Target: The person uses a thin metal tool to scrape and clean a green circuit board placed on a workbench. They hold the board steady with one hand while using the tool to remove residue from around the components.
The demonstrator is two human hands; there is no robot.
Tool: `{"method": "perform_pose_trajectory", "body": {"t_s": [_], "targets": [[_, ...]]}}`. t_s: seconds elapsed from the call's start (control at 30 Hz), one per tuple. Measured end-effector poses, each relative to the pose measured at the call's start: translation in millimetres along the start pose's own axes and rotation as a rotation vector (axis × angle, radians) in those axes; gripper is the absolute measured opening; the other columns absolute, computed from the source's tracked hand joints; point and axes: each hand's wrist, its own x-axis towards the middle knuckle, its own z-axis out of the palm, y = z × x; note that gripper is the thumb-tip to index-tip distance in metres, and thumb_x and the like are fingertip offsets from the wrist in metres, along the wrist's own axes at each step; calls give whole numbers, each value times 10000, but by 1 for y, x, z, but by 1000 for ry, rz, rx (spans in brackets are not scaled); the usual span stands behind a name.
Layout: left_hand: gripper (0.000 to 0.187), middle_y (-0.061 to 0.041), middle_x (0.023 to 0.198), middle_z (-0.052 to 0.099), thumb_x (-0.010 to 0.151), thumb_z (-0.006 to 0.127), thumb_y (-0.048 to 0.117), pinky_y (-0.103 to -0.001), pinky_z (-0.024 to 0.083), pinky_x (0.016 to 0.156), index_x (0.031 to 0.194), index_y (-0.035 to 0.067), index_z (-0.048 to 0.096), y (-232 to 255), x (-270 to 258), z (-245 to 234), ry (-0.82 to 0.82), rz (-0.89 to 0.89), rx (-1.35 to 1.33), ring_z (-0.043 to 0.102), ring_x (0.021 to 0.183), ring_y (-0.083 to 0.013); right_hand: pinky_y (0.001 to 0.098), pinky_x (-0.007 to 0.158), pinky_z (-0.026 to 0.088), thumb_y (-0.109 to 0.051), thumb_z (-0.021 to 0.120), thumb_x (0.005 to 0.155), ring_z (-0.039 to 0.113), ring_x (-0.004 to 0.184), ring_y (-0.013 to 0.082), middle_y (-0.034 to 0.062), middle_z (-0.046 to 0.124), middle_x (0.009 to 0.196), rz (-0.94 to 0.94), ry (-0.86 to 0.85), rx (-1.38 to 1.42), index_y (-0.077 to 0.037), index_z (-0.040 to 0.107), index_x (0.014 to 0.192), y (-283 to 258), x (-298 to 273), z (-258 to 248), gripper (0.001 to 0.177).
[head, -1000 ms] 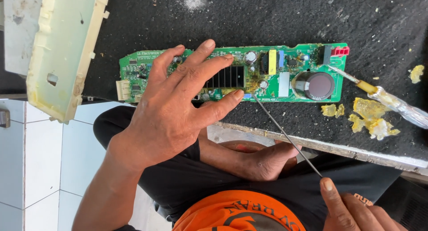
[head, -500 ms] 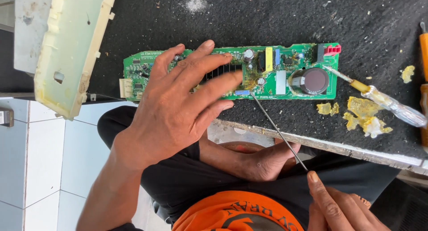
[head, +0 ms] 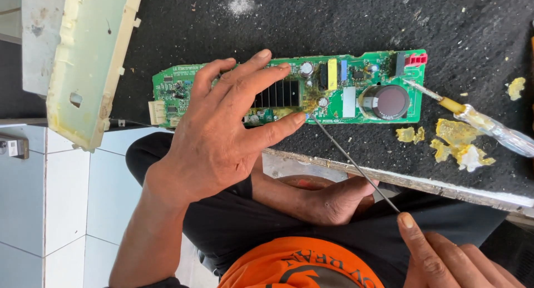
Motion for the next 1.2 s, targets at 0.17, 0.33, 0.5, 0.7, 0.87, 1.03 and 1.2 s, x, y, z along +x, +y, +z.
{"method": "perform_pose_trajectory", "body": {"t_s": [0.17, 0.33, 0.5, 0.7, 0.87, 1.03, 1.2], "targets": [[308, -265, 1399, 566, 1046, 626, -83, -615, 436, 1033, 1200, 156, 746, 0, -1, 1, -6, -12, -42, 600, 1335, -482, 371, 571, 478, -36, 751, 979, 643, 655, 204, 22, 749, 941, 22, -68, -72, -180, 801, 1300, -5, 3, -2, 355], [326, -258, 1414, 567, 1040, 650, -84, -611, 434, 1017, 1218, 170, 751, -1, -3, 1, -4, -18, -68, 598, 1349, -484, 366, 524, 459, -9, 641, 940, 591, 590, 218, 38, 736, 920, -115, 17, -23, -122, 795, 1294, 4, 9, 11, 402], [309, -252, 1414, 566, 1045, 657, -68, -606, 429, 1014, 1205, 175, 761, -2, -3, 1, -5, -23, -74, 596, 1349, -483, 255, 634, 470, 162, 645, 976, 612, 613, 173, 96, 744, 902, 55, 70, 377, -34, 762, 1143, -12, 24, 11, 283], [331, -239, 1404, 582, 1022, 645, -90, -601, 438, 1023, 1189, 174, 754, 0, -2, 0, -1, -33, -75, 599, 1344, -469, 319, 544, 463, 47, 638, 852, 587, 582, 201, 43, 749, 911, -240, 150, -59, -105, 827, 1235, -7, 33, 19, 454], [234, -252, 1384, 601, 1057, 670, -26, -603, 439, 1039, 1200, 150, 731, -4, -4, 1, 22, -45, -98, 610, 1331, -487, 399, 580, 439, 46, 638, 972, 602, 618, 244, 85, 766, 936, -92, 128, 40, -44, 808, 1240, -3, 10, 24, 330], [203, -245, 1380, 599, 1067, 690, -29, -601, 446, 1042, 1169, 135, 753, -3, -4, 1, 29, -31, -86, 602, 1332, -476, 438, 749, 529, -144, 645, 870, 751, 1002, 361, 40, 756, 1089, 84, -278, 116, -230, 530, 1537, 58, -76, 26, 682], [278, -225, 1397, 597, 1056, 630, -59, -598, 430, 1047, 1186, 163, 733, -3, -4, 0, 16, -38, -83, 585, 1350, -453, 347, 896, 561, -56, 741, 843, 744, 1029, 230, 67, 771, 1221, 109, -260, -14, -243, 700, 1392, 28, -42, -6, 582]]}}
